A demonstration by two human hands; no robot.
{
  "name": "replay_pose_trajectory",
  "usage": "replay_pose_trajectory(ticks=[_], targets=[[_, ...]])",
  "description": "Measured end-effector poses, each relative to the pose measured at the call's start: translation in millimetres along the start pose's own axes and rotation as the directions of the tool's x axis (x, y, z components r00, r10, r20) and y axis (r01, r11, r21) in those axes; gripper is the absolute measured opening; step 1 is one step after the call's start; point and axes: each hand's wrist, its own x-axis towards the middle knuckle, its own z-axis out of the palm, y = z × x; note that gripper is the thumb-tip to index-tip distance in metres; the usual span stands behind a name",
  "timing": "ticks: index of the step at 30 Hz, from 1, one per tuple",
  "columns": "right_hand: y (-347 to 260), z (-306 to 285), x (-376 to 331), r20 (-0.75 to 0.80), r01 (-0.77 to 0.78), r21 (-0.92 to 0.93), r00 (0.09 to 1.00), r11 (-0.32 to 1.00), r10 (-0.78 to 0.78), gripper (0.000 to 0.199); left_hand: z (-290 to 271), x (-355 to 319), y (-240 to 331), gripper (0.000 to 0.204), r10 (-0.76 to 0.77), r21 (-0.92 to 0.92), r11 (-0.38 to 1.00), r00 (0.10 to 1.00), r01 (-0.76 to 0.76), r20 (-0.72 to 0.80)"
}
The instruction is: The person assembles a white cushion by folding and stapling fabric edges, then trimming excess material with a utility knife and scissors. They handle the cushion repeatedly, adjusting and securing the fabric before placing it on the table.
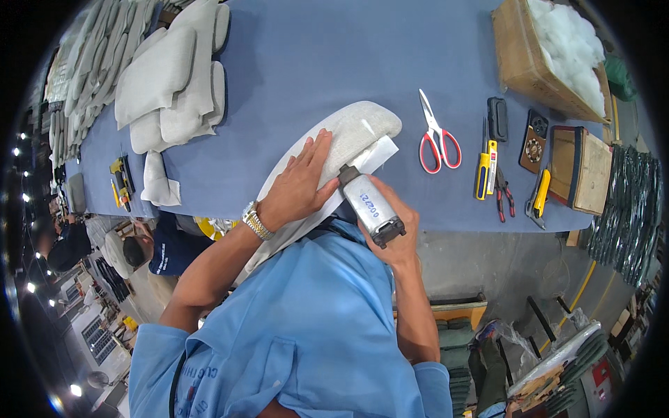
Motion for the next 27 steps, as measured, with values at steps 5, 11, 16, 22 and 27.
replay_pose_trajectory(ticks=[5,11,16,22,27], targets=[[-13.3,-0.6,7.4,0.02,-0.07,-0.044,0.997,0.997,0.071,0.059,8.1,0.5,3.7,0.092,-0.015,-0.021,1.0,0.999,0.014,-0.048],[-15.8,3.2,6.6,0.002,-0.155,-0.048,0.988,0.987,0.155,0.06,16.7,4.7,-0.3,0.095,0.013,-0.008,1.0,0.993,-0.014,-0.121],[-11.6,-0.7,0.6,0.055,-0.033,-0.095,0.998,0.995,0.039,0.057,11.8,0.6,-2.5,0.094,0.026,-0.05,0.998,0.992,-0.033,-0.124],[-20.9,-0.5,8.4,0.104,-0.09,-0.075,0.99,0.993,0.098,0.057,14.8,3.0,-0.3,0.099,0.016,-0.026,0.999,0.994,-0.019,-0.109],[-18.0,4.5,5.9,0.063,-0.125,-0.052,0.99,0.991,0.128,0.057,14.7,5.7,0.9,0.101,-0.01,-0.029,1.0,0.995,0.007,-0.096]])
